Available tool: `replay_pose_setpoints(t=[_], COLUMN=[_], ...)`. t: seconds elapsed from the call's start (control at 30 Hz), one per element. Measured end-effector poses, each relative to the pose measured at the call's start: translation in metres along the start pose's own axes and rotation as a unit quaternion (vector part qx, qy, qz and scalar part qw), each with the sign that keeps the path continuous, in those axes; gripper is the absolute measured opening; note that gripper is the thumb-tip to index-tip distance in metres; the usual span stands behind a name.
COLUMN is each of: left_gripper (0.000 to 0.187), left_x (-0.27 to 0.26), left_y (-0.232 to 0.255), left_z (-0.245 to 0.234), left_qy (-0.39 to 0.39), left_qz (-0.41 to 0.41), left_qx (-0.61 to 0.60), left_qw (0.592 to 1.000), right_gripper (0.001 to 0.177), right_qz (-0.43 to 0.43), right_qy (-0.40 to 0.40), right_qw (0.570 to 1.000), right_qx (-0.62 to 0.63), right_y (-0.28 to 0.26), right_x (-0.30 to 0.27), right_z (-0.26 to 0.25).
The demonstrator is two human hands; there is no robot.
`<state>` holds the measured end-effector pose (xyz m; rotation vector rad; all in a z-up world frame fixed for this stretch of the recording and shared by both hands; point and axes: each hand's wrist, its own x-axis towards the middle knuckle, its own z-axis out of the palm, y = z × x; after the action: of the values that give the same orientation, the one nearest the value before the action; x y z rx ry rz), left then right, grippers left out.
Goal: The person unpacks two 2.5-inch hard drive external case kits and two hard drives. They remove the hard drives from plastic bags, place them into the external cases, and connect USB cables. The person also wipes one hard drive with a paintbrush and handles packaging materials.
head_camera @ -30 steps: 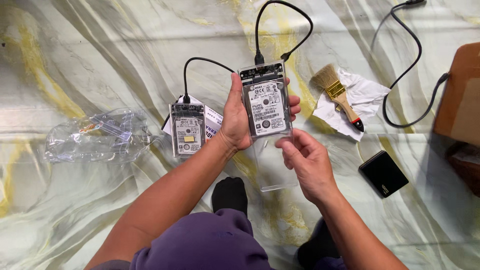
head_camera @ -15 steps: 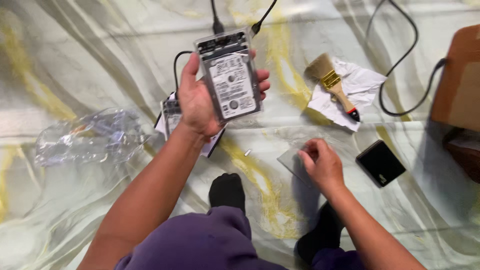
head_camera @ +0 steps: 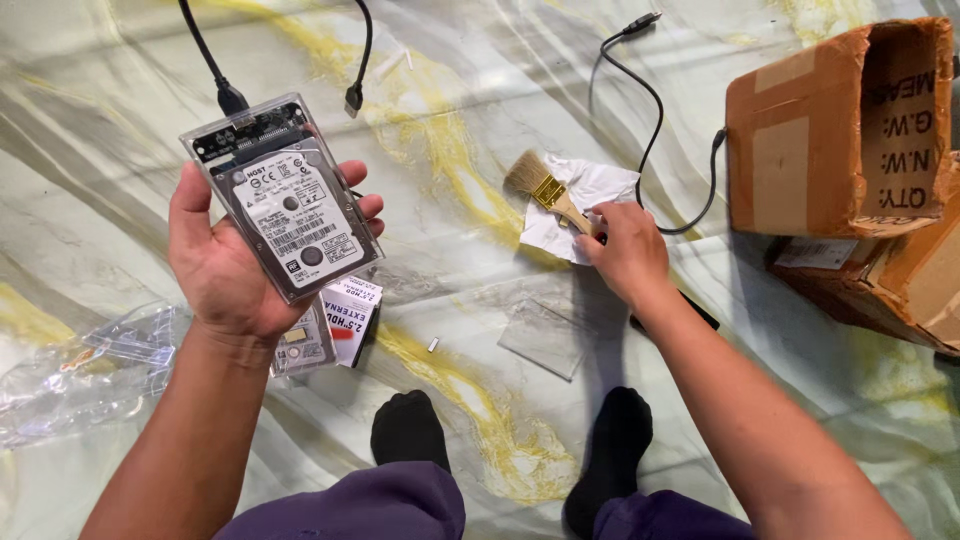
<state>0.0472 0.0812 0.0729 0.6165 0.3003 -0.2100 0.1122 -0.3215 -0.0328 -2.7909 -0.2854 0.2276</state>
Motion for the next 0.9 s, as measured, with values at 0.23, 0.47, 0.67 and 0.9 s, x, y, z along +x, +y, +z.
replay_pose_setpoints(t=[0.23,0.47,0.67,0.9], left_gripper=[0.086,0.088,0.085,0.087], left_x=[-0.01,-0.01,-0.017,-0.012], left_y=[-0.012,-0.016,-0.02,-0.029], left_z=[-0.012,-0.007,-0.003,-0.007], left_qy=[0.008,0.033,0.054,0.043], left_qz=[0.0,0.009,-0.015,-0.024], left_qx=[-0.07,-0.007,-0.153,0.011], left_qw=[0.998,0.999,0.987,0.999], right_gripper=[0.028,0.038,0.046,0.1], right_qz=[0.045,-0.043,-0.034,0.02], right_qy=[-0.074,-0.053,-0.047,-0.135], right_qw=[0.996,0.998,0.992,0.983], right_qx=[-0.022,-0.008,-0.113,-0.124], right_y=[-0.014,0.01,0.071,0.107], right_x=[-0.001,-0.002,-0.072,-0.13], right_z=[-0.008,-0.001,-0.048,-0.035])
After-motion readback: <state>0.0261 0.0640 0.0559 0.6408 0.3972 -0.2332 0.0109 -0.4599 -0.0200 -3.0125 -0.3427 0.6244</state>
